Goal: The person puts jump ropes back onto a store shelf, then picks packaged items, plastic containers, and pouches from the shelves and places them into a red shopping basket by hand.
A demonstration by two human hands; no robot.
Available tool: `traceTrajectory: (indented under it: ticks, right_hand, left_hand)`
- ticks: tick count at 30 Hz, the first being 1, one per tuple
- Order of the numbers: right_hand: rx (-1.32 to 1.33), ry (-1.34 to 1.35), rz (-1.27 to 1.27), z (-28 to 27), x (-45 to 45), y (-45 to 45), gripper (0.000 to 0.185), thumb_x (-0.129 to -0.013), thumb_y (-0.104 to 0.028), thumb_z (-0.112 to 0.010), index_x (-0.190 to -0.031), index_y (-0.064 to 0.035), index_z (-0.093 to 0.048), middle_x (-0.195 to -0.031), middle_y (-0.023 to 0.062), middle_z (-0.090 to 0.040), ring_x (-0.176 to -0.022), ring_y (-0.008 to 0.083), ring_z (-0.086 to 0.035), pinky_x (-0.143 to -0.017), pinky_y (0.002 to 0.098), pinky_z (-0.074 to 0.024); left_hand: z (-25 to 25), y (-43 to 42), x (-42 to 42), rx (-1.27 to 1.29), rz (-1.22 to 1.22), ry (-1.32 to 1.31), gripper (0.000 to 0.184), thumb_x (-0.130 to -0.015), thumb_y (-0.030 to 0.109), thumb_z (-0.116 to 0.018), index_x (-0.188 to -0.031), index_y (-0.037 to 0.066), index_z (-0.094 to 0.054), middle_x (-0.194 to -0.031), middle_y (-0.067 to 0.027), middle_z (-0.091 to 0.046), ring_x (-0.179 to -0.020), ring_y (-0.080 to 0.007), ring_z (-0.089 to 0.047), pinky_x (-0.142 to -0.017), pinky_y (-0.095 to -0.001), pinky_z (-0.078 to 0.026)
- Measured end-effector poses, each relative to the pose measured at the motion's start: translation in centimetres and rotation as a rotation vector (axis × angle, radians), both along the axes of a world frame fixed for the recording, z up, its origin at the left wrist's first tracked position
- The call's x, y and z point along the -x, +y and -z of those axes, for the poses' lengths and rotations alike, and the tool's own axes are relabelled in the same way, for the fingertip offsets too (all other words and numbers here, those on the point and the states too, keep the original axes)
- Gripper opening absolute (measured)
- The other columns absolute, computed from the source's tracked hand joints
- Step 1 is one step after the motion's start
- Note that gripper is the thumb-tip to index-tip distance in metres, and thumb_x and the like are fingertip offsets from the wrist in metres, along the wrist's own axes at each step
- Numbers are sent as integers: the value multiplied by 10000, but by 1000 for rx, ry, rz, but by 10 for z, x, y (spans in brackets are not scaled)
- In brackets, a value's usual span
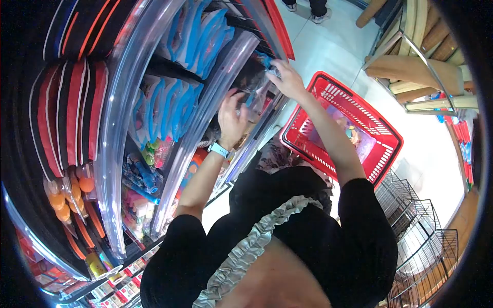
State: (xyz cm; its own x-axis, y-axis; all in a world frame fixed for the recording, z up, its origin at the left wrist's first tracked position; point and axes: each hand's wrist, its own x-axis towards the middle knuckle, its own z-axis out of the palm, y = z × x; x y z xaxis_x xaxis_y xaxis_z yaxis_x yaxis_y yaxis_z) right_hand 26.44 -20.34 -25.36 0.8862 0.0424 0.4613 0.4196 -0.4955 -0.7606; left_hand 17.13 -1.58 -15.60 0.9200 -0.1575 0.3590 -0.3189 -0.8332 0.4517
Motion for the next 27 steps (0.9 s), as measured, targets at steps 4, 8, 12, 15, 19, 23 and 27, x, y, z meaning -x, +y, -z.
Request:
traceTrajectory:
  ticks: [4,8,12,15,19,23,27]
  right_hand:
    - [145,399,-143,-6,-53,46,498,-813,-458,-523,-1147,-89,-535,-1150,176,-533,-1043,348,-515,-890,414,-409]
    - [193,518,-352,4,-67,69,615,-790,-548,-499,-1239,-129,-489,-1260,184,-470,-1147,353,-451,-937,397,-387]
    - [153,334,-397,43,-59,93,608,-785,-541,-523,-1238,-136,-497,-1218,150,-526,-1138,315,-480,-951,381,-378]
    - [21,584,-470,9,-44,90,551,-779,-446,-591,-1208,-106,-524,-1222,137,-529,-1140,287,-483,-944,360,-379]
    - [-295,713,-506,-7,-23,103,479,-771,-274,-663,-1183,-63,-536,-1194,116,-551,-1093,222,-515,-908,317,-403]
    - [-323,688,-678,-11,-18,120,536,-777,-425,-615,-1190,-94,-526,-1236,133,-518,-1141,281,-480,-934,339,-382]
    - [257,737,-784,-51,-16,134,536,-835,-477,-464,-1229,-115,-493,-1282,134,-475,-1166,283,-457,-934,338,-383]
  left_hand:
    - [30,28,18,535,-347,246,420,-798,146,-612,-1164,-12,-477,-1123,-128,-527,-980,-253,-543,-851,-327,-429]
    - [53,49,15,1108,-583,712,428,-823,218,-628,-1161,6,-474,-1075,-101,-523,-953,-216,-539,-855,-312,-435]
    - [54,59,-2,1433,-575,996,282,-855,252,-606,-1045,56,-536,-971,-52,-539,-871,-170,-537,-783,-293,-446]
    - [69,72,3,1365,-561,874,160,-868,193,-586,-977,76,-571,-935,-31,-556,-812,-145,-527,-727,-279,-440]
    - [57,78,28,1416,-515,652,89,-872,115,-567,-954,89,-589,-925,-34,-579,-776,-138,-518,-721,-281,-434]
    - [78,102,48,1344,-605,642,173,-915,161,-494,-1047,67,-553,-1024,-69,-586,-889,-182,-554,-808,-337,-442]
    - [54,96,64,1258,-652,565,252,-939,192,-444,-1110,20,-512,-1106,-121,-564,-949,-236,-569,-841,-368,-441]
